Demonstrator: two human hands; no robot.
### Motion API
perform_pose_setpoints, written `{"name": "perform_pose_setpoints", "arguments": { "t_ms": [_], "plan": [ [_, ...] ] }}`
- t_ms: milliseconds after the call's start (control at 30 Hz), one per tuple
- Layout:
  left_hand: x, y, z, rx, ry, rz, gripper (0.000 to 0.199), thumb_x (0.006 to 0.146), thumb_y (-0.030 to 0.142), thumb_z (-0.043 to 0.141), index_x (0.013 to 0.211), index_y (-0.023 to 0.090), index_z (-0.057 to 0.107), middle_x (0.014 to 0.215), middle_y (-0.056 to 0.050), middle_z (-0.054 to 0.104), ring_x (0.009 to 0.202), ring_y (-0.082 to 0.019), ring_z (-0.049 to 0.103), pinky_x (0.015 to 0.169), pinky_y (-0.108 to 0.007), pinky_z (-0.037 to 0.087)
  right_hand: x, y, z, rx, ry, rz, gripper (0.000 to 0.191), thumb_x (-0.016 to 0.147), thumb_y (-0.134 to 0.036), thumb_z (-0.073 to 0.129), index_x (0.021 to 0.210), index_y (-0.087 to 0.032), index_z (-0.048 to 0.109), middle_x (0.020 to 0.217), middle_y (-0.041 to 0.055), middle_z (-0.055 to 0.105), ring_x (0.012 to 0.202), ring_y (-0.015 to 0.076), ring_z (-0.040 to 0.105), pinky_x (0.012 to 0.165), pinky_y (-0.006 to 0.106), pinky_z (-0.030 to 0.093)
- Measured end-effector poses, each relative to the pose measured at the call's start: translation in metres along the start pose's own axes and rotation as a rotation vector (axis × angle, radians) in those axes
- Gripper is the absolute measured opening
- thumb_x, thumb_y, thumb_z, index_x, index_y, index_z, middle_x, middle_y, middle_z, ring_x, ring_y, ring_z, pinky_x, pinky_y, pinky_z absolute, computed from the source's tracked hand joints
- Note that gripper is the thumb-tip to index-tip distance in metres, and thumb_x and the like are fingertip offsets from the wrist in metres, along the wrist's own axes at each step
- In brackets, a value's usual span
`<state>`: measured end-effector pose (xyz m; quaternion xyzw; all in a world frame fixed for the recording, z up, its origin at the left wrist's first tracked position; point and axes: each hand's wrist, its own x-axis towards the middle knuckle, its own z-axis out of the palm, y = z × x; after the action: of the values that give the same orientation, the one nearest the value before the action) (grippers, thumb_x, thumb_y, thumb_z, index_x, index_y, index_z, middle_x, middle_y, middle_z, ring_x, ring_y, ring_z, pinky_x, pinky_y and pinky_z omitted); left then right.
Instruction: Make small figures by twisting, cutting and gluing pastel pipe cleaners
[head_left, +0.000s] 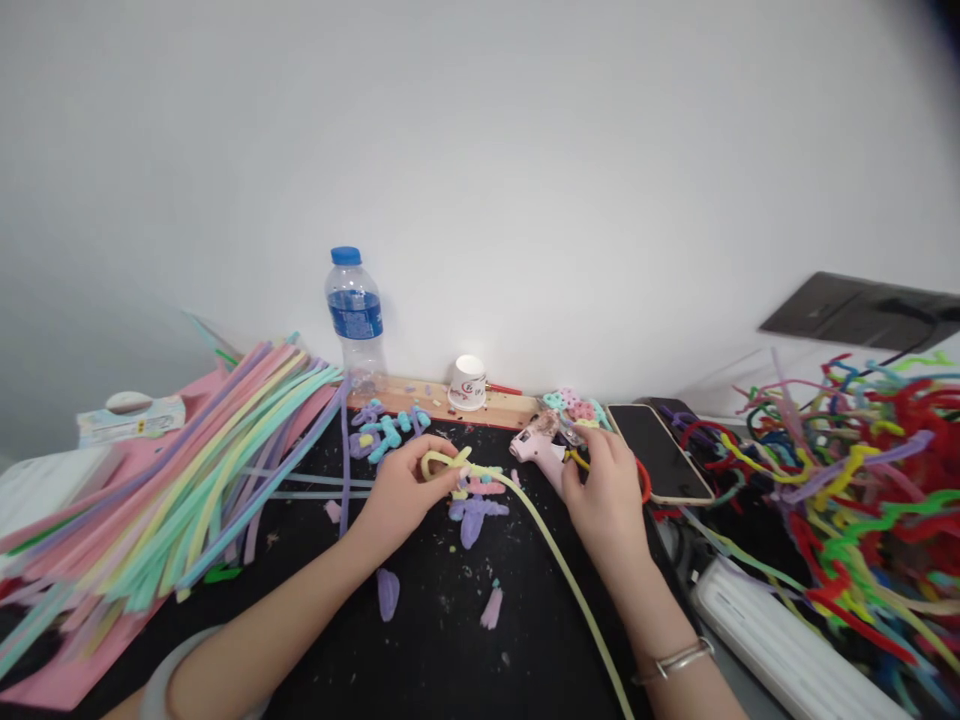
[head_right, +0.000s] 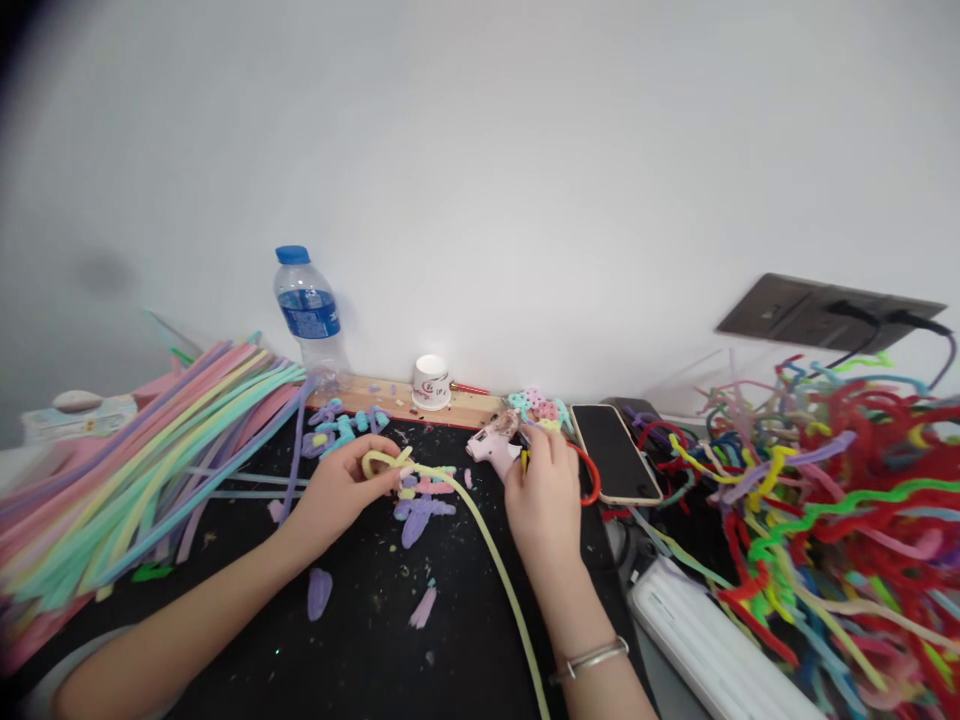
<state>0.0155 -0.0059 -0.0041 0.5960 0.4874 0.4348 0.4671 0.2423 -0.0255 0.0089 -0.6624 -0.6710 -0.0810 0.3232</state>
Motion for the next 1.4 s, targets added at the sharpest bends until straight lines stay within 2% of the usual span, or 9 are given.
{"name": "perform_pose_setpoints", "arguments": {
  "t_ms": [133, 333, 667, 800, 900, 1100, 1200, 1300, 1400],
  "plan": [
    [0.002, 0.002, -0.002, -0.02, 0.026, -0.014, 0.018, 0.068, 0.028, 0.066, 0.082, 0.018, 0.058, 0.061, 0.004, 0.055, 0.054, -0.012, 0.052, 0.051, -0.022, 0.038, 0.004, 0.021, -0.001, -0.231, -0.12, 0.131, 0.045, 0.072, -0.006, 0.045, 0.117, -0.004, 0.049, 0.107, 0.021, 0.053, 0.098, 0.0318, 0.051, 0.085, 0.042, 0.04],
    [0.005, 0.006, -0.003, -0.182, 0.068, -0.099, 0.022, 0.066, 0.03, 0.07, 0.081, 0.019, 0.058, 0.058, 0.003, 0.059, 0.057, -0.014, 0.056, 0.056, -0.023, 0.043, 0.008, 0.032, -0.008, -0.147, -0.262, 0.321, 0.044, 0.073, -0.013, 0.049, 0.117, -0.008, 0.047, 0.104, 0.0181, 0.057, 0.093, 0.0284, 0.057, 0.077, 0.034, 0.043],
    [0.011, -0.003, -0.007, -0.614, 0.166, -0.243, 0.034, 0.061, 0.026, 0.076, 0.088, 0.018, 0.057, 0.065, 0.005, 0.056, 0.058, -0.007, 0.055, 0.055, -0.017, 0.046, 0.01, 0.037, -0.012, -0.192, -0.395, 0.324, 0.044, 0.066, -0.009, 0.051, 0.11, -0.01, 0.055, 0.096, 0.0157, 0.064, 0.089, 0.0277, 0.062, 0.069, 0.031, 0.043],
    [0.013, -0.004, -0.009, -0.655, 0.235, -0.227, 0.033, 0.061, 0.025, 0.077, 0.087, 0.018, 0.058, 0.064, 0.005, 0.056, 0.058, -0.007, 0.055, 0.055, -0.017, 0.046, 0.011, 0.035, -0.014, -0.256, -0.361, 0.338, 0.034, 0.066, -0.013, 0.052, 0.099, -0.011, 0.061, 0.092, 0.0156, 0.065, 0.085, 0.0288, 0.062, 0.068, 0.033, 0.043],
    [0.015, -0.003, -0.01, -0.671, 0.311, -0.203, 0.032, 0.058, 0.023, 0.077, 0.083, 0.016, 0.059, 0.064, 0.005, 0.057, 0.058, -0.007, 0.056, 0.055, -0.017, 0.046, 0.012, 0.035, -0.017, -0.28, -0.255, 0.331, 0.035, 0.066, -0.015, 0.052, 0.1, -0.011, 0.062, 0.093, 0.0152, 0.065, 0.085, 0.0287, 0.061, 0.07, 0.034, 0.043],
    [0.018, -0.006, -0.013, -0.686, 0.43, -0.155, 0.032, 0.057, 0.023, 0.077, 0.082, 0.016, 0.058, 0.068, 0.004, 0.061, 0.063, -0.008, 0.06, 0.061, -0.02, 0.049, 0.016, 0.038, -0.023, -0.167, 0.16, 0.273, 0.039, 0.07, -0.015, 0.052, 0.108, -0.01, 0.057, 0.102, 0.0159, 0.062, 0.095, 0.0277, 0.057, 0.082, 0.036, 0.043],
    [0.018, -0.006, -0.014, -0.68, 0.45, -0.137, 0.032, 0.056, 0.023, 0.078, 0.081, 0.016, 0.058, 0.07, 0.003, 0.062, 0.065, -0.009, 0.062, 0.063, -0.021, 0.05, 0.015, 0.033, -0.023, 0.007, 0.299, 0.255, 0.037, 0.072, -0.022, 0.056, 0.108, -0.011, 0.054, 0.098, 0.0138, 0.062, 0.084, 0.0236, 0.059, 0.075, 0.033, 0.046],
    [0.018, -0.005, -0.014, -0.686, 0.459, -0.131, 0.032, 0.056, 0.023, 0.078, 0.081, 0.016, 0.059, 0.071, 0.003, 0.062, 0.066, -0.009, 0.061, 0.063, -0.02, 0.05, 0.01, 0.022, -0.02, 0.24, 0.22, 0.242, 0.027, 0.071, -0.027, 0.061, 0.095, -0.016, 0.055, 0.078, 0.0056, 0.062, 0.061, 0.0161, 0.055, 0.058, 0.026, 0.045],
    [0.018, -0.004, -0.014, -0.73, 0.445, -0.143, 0.03, 0.057, 0.02, 0.078, 0.081, 0.016, 0.059, 0.07, 0.003, 0.062, 0.065, -0.008, 0.061, 0.063, -0.019, 0.05, 0.004, 0.005, -0.017, 0.339, -0.039, 0.106, 0.017, 0.069, -0.029, 0.064, 0.076, -0.019, 0.052, 0.06, -0.0022, 0.052, 0.052, 0.012, 0.047, 0.049, 0.022, 0.037]
  ]
}}
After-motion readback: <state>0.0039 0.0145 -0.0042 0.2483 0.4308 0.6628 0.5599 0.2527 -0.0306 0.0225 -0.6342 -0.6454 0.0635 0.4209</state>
